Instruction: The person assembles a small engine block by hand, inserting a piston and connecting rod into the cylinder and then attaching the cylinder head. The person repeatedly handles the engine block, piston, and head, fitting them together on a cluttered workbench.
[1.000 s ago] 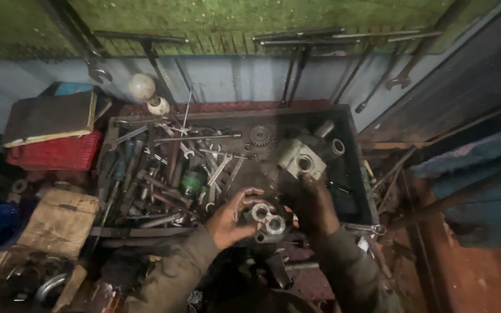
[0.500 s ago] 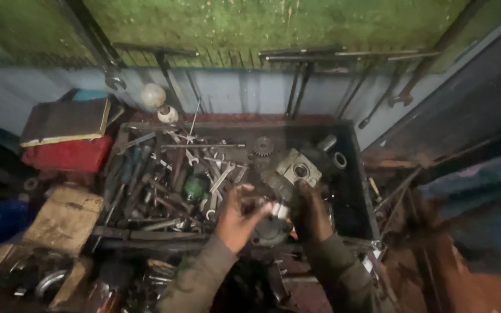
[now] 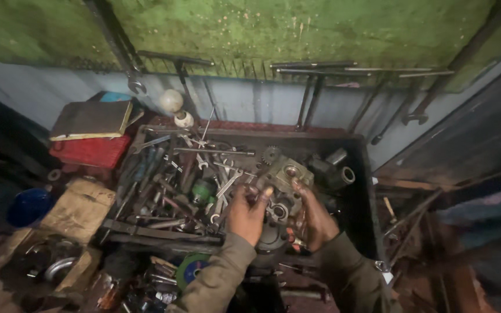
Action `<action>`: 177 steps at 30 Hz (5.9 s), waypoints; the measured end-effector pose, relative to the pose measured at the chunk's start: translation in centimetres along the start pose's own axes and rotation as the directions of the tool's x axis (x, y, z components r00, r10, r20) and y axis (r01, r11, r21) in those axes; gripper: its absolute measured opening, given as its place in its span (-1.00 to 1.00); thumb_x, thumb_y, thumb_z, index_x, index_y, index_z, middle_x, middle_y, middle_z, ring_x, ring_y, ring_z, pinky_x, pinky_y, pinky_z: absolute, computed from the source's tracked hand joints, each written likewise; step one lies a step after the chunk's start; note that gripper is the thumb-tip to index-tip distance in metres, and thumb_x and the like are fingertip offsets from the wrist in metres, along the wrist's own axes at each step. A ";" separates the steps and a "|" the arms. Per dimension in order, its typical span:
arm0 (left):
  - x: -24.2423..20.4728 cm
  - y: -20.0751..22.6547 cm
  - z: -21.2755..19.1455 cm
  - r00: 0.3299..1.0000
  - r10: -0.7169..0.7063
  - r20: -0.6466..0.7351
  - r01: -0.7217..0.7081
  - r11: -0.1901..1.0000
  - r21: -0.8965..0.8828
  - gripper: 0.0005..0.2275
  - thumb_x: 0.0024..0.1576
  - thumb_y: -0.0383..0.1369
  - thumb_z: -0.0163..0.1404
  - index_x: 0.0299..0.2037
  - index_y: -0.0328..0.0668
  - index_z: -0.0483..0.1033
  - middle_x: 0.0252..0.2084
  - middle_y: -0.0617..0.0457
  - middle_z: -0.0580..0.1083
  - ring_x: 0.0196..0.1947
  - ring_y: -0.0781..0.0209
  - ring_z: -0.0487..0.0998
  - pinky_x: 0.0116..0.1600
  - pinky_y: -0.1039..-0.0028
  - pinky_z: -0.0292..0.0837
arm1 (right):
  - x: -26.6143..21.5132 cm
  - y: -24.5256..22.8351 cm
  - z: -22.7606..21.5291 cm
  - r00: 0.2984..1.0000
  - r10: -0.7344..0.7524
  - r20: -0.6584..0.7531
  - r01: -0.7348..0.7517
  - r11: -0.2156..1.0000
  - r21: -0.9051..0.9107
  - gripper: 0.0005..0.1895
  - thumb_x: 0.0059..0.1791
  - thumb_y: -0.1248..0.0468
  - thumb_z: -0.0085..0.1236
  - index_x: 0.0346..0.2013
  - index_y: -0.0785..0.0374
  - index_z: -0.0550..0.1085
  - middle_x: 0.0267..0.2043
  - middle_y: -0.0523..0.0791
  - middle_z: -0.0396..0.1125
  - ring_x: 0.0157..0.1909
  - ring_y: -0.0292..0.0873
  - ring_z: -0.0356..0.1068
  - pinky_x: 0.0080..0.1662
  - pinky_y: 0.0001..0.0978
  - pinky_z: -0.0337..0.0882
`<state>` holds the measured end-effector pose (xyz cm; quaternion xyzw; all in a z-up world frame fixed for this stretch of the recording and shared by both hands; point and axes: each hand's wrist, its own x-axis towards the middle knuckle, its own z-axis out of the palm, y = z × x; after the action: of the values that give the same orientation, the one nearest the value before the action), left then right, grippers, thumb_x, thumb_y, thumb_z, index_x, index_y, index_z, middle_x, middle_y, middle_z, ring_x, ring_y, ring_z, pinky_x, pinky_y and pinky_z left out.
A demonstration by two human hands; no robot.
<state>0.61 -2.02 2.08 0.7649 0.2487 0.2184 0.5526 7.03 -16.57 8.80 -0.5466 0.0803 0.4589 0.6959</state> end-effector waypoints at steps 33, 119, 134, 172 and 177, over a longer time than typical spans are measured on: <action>-6.0 3.0 -3.0 0.986 0.146 -0.082 -0.134 0.982 0.137 -0.69 0.30 -0.16 -0.09 -0.13 -0.27 0.55 -0.26 -0.27 0.55 -0.28 -0.28 0.55 -0.20 0.14 0.43 | -1.3 11.2 -2.9 0.840 -0.528 0.121 0.542 0.824 -0.167 -0.32 -0.23 0.37 0.46 0.14 0.34 0.39 0.00 -0.08 0.49 0.04 -0.16 0.46 0.06 -0.26 0.49; -3.7 -1.7 -1.9 0.975 0.185 0.123 -0.171 0.979 -0.114 -0.65 0.25 -0.15 -0.10 -0.06 -0.30 0.59 -0.06 -0.21 0.56 0.02 -0.15 0.48 0.12 0.20 0.35 | -4.4 13.8 -1.6 0.768 -0.506 -0.394 0.437 0.862 -0.255 -0.26 -0.03 0.08 0.13 0.42 0.23 0.22 0.13 0.00 0.36 0.00 -0.05 0.42 -0.07 -0.26 0.51; -4.6 -1.5 -2.8 0.974 0.191 0.119 -0.181 0.979 -0.094 -0.67 0.22 -0.22 -0.05 -0.06 -0.40 0.57 -0.08 -0.27 0.53 0.00 -0.20 0.51 0.11 0.24 0.38 | -9.6 6.6 5.1 0.474 -0.881 0.018 0.106 0.037 -0.994 -0.52 -0.21 0.08 0.36 -0.11 0.24 0.49 -0.10 0.05 0.39 -0.02 0.17 0.33 0.06 0.02 0.28; -4.6 1.3 -4.1 0.951 0.268 0.151 -0.253 0.961 -0.115 -0.71 0.24 -0.25 -0.08 -0.05 -0.34 0.57 -0.11 -0.19 0.54 -0.05 -0.14 0.52 0.06 0.22 0.41 | -9.8 6.4 5.8 0.370 -0.924 0.096 0.234 -0.007 -0.972 -0.58 -0.23 0.20 0.36 -0.11 0.15 0.48 -0.10 -0.05 0.36 -0.08 0.11 0.33 -0.06 -0.06 0.30; -4.5 1.6 -4.3 0.947 0.281 0.155 -0.264 0.957 -0.120 -0.69 0.24 -0.24 -0.09 -0.03 -0.34 0.57 -0.09 -0.20 0.54 -0.03 -0.13 0.52 0.08 0.23 0.40 | -10.1 6.3 5.5 0.442 -0.890 0.115 0.251 -0.001 -0.968 -0.43 -0.28 0.15 0.35 0.01 0.14 0.50 -0.05 -0.03 0.37 -0.05 0.11 0.32 -0.05 -0.06 0.30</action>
<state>-5.27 -2.11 4.63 0.7799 0.0816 0.2386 0.5729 -5.39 -17.65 12.82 -0.9051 -0.2420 -0.1254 0.3264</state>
